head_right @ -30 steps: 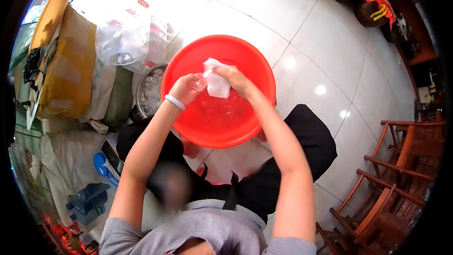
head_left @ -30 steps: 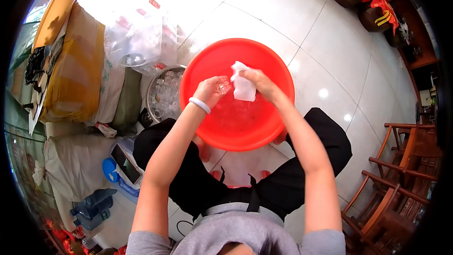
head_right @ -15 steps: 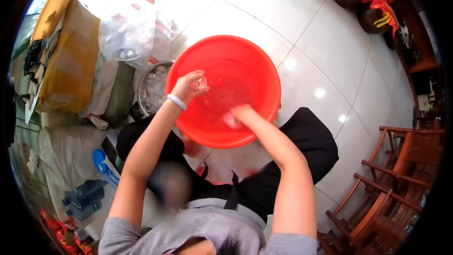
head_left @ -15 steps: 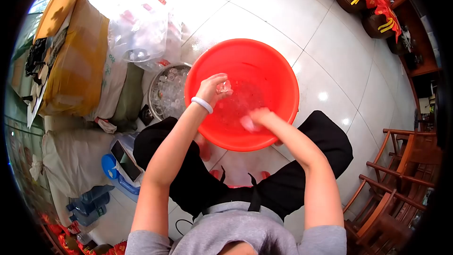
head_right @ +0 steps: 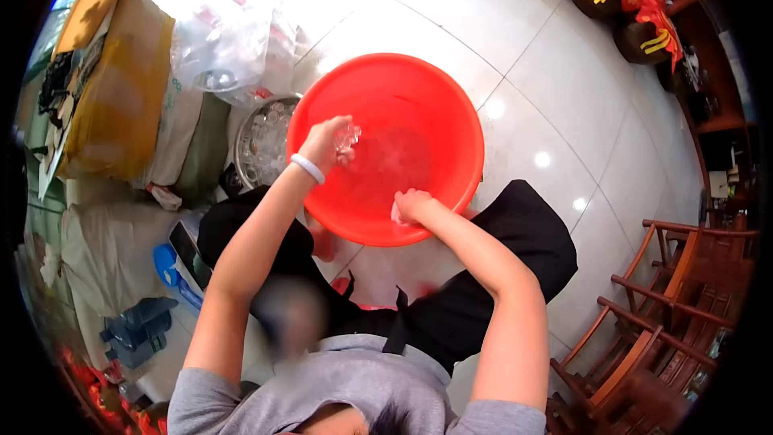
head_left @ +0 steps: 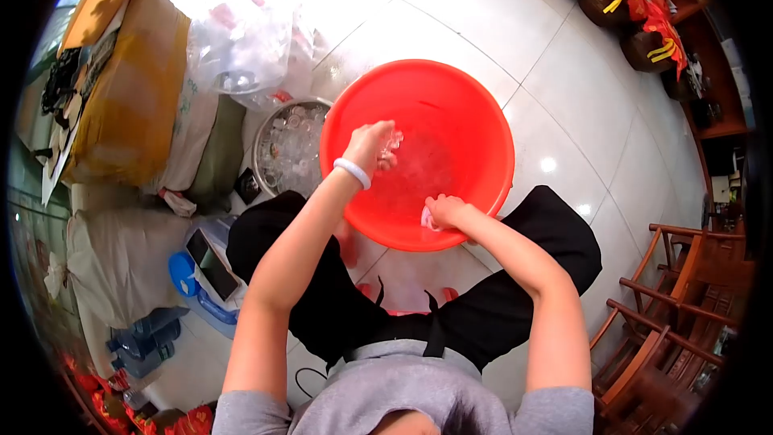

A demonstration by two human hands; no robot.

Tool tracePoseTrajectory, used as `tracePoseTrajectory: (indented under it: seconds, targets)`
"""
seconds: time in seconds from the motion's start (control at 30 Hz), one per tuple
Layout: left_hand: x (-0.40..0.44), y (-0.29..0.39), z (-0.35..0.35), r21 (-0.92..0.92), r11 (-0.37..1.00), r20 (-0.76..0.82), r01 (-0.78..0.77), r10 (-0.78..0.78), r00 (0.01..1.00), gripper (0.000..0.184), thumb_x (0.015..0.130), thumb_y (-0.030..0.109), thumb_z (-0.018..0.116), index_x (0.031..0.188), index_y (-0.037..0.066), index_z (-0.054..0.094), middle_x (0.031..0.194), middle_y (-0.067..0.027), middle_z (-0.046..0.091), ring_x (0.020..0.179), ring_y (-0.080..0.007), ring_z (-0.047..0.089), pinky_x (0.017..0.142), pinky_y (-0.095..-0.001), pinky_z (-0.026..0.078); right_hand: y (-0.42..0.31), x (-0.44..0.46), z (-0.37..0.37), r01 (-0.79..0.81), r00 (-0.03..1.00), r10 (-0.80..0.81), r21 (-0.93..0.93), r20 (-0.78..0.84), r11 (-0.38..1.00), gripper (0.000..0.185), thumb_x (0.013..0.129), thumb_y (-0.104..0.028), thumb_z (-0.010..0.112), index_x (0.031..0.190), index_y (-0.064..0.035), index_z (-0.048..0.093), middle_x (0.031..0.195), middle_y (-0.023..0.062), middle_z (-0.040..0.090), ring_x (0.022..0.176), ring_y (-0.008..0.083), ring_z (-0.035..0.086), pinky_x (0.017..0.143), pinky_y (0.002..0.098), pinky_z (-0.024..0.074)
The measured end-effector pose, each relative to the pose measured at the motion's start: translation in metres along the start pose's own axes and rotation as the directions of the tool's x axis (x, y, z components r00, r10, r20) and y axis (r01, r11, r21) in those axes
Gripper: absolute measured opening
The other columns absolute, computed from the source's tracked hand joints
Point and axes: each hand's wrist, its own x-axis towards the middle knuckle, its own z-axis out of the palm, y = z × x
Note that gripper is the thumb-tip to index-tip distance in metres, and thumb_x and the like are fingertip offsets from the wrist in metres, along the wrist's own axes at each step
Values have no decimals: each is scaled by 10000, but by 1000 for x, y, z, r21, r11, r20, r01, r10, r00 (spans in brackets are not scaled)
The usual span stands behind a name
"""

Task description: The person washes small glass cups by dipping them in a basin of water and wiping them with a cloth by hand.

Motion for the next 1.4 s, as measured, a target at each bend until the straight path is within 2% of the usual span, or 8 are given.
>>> tracePoseTrajectory:
  seconds: [0.33, 0.43, 0.53, 0.6, 0.73, 0.8, 0.87, 1.4]
  targets:
    - [-11, 3, 9, 588, 741, 220, -324, 239, 946, 253, 829, 236, 563, 978, 32, 549, 792, -59, 588, 544, -127, 560, 455, -258, 438, -5, -51, -110, 390, 816, 163, 737, -554, 552, 391, 788, -371, 572, 1010, -56, 506, 930, 190, 605, 895, 347, 588, 749, 426, 465]
    - [41, -85, -48, 773, -608, 340, -183, 153, 928, 362, 838, 302, 515, 1062, 17, 510, 992, -142, 584, 932, -263, 573, 750, -418, 466, -2, -23, -49, -129, 960, 163, 156, -226, 979, 473, 767, -404, 563, 1091, -71, 476, 1052, 216, 566, 968, 372, 559, 810, 469, 441]
    - [36, -98, -52, 778, -606, 282, -166, 102, 954, 346, 853, 313, 492, 1046, 28, 461, 1013, -184, 556, 1018, -339, 524, 813, -408, 452, -6, -31, -47, -49, 919, 122, 198, -376, 979, 467, 731, -403, 583, 1054, -83, 479, 992, 202, 567, 890, 402, 571, 769, 500, 444]
    - [10, -50, -10, 944, -35, 331, -329, 117, 936, 256, 853, 262, 488, 975, 40, 450, 1012, -215, 526, 925, -402, 548, 783, -472, 453, -15, -40, -69, 96, 811, 135, 358, -569, 929, 424, 737, -392, 607, 1003, -92, 469, 966, 195, 548, 810, 393, 581, 684, 490, 465]
    - [14, -90, -42, 793, -587, 128, -164, -102, 986, 272, 810, 233, 542, 983, 52, 436, 959, -220, 526, 911, -383, 557, 699, -458, 480, -9, -24, -32, -101, 840, 143, 110, -524, 989, 427, 726, -381, 632, 990, -85, 475, 946, 169, 555, 823, 336, 598, 701, 471, 477]
    - [10, -76, -25, 779, -609, 181, -149, -8, 983, 270, 838, 255, 483, 1010, 51, 449, 974, -202, 526, 919, -354, 568, 700, -424, 490, 6, -9, -13, 10, 1000, -9, -57, 5, 998, 499, 706, -370, 656, 1073, -93, 462, 996, 167, 533, 908, 358, 572, 753, 479, 463]
    - [-7, -60, -4, 903, -354, 367, -243, 343, 865, 246, 847, 232, 451, 1019, 56, 452, 999, -180, 531, 928, -331, 581, 692, -391, 505, -10, -21, -21, -46, 906, 110, 161, -410, 986, 537, 712, -361, 643, 1140, -92, 460, 1108, 198, 507, 997, 379, 540, 822, 460, 451]
    - [7, -95, -25, 845, -496, 273, -197, 85, 958, 253, 830, 238, 464, 1049, 115, 498, 1027, -186, 541, 966, -318, 557, 769, -409, 481, -32, -45, -42, -3, 927, 139, 362, -349, 932, 430, 762, -349, 561, 1110, -107, 488, 1091, 211, 507, 992, 351, 551, 848, 469, 425]
